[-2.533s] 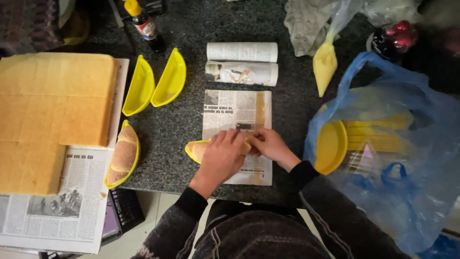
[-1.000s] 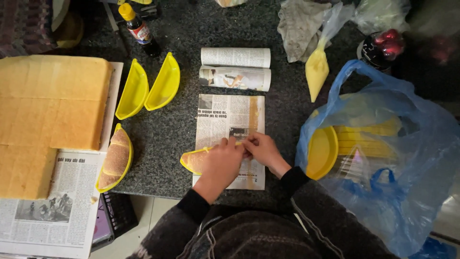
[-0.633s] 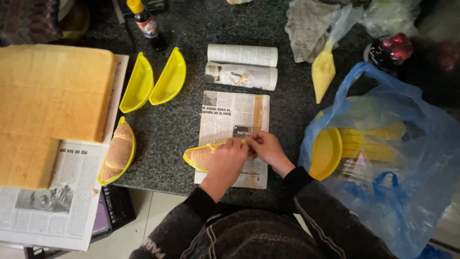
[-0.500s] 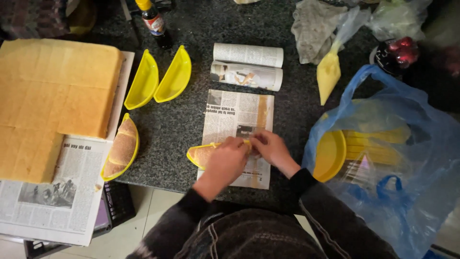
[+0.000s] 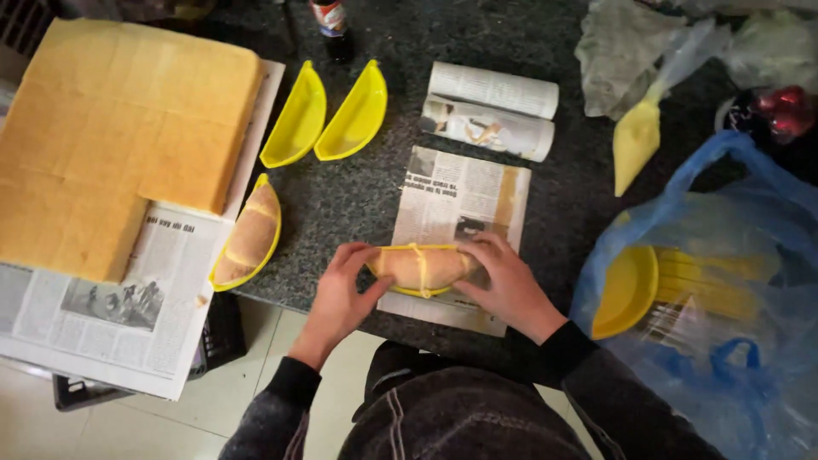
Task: Wrapping small cakes in individual sheets of paper and placing them into yellow crescent-shaped plastic molds.
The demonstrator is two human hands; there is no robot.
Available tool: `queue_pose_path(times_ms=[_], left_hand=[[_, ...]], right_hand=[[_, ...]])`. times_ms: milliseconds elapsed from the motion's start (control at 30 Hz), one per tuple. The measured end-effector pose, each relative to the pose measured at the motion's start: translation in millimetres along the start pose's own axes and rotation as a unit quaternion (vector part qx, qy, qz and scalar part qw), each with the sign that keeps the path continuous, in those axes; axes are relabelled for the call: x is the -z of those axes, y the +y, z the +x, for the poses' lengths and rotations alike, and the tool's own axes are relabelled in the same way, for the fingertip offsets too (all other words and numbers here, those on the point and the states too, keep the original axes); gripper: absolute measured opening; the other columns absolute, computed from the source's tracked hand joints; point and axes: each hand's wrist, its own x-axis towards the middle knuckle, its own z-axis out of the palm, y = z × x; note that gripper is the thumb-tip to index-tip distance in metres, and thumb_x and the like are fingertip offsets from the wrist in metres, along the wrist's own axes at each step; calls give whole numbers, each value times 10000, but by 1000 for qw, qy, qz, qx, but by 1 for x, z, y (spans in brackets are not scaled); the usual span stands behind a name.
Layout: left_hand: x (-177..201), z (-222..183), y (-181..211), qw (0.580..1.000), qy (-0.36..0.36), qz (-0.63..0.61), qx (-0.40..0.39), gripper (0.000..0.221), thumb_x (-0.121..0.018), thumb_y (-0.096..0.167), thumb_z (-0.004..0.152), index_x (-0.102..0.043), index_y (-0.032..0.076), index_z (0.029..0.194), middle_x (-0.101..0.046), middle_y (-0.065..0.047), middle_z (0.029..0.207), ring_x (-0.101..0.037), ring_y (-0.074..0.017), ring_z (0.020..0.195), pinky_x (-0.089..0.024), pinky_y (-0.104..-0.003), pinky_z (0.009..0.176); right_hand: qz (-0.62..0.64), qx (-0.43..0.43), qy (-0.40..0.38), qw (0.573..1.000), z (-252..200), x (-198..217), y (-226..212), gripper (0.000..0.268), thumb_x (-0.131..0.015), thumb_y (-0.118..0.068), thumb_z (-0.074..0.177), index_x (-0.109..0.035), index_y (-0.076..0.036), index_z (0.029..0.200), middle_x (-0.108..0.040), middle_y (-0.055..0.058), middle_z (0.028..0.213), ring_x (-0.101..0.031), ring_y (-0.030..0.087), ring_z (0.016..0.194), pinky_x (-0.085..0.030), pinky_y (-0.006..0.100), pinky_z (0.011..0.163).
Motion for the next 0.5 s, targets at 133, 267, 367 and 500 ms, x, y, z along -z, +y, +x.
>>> queue_pose_path(times_ms=[133, 267, 367, 500], left_hand=[[-7, -5, -1, 999, 37, 2, 28, 568, -966, 396, 874, -779, 114, 1330, -708, -70, 1344, -805, -365, 1181, -670, -461, 1008], [-7, -7, -2, 996, 74, -12, 49, 579, -994, 446, 853, -773, 172, 1313, -697, -8, 1314, -823, -302, 1145, -680, -436, 988], [-3, -7, 5, 996, 81, -15, 39, 438, -949, 382, 910, -828, 154, 1263, -736, -34, 1304, -810, -335, 1184, -671, -443, 994], [-19, -13, -6, 996, 80, -18, 36, 382, -930, 376, 941, -863, 174, 1258, -774, -29, 1290, -815, -314, 1190, -669, -403, 998]], right_hand=[[-1, -4, -5, 1000, 0, -6, 5, 603, -804, -371, 1052, -619, -178, 1593, -550, 187, 1549, -626, 529, 1436, -575, 669, 1150], [9, -1, 0, 1000, -3, 1, -5, 604, -787, -353, 1066, -601, -151, 1604, -563, 211, 1529, -616, 524, 1459, -570, 677, 1154], [6, 22, 2, 1000, -2, 3, -14, 578, -768, -309, 1082, -600, -147, 1611, -562, 224, 1533, -616, 535, 1446, -577, 685, 1139], [-5, 25, -5, 1000, -1, -4, -2, 577, -783, -353, 1074, -622, -135, 1583, -567, 211, 1522, -617, 524, 1447, -588, 669, 1131]])
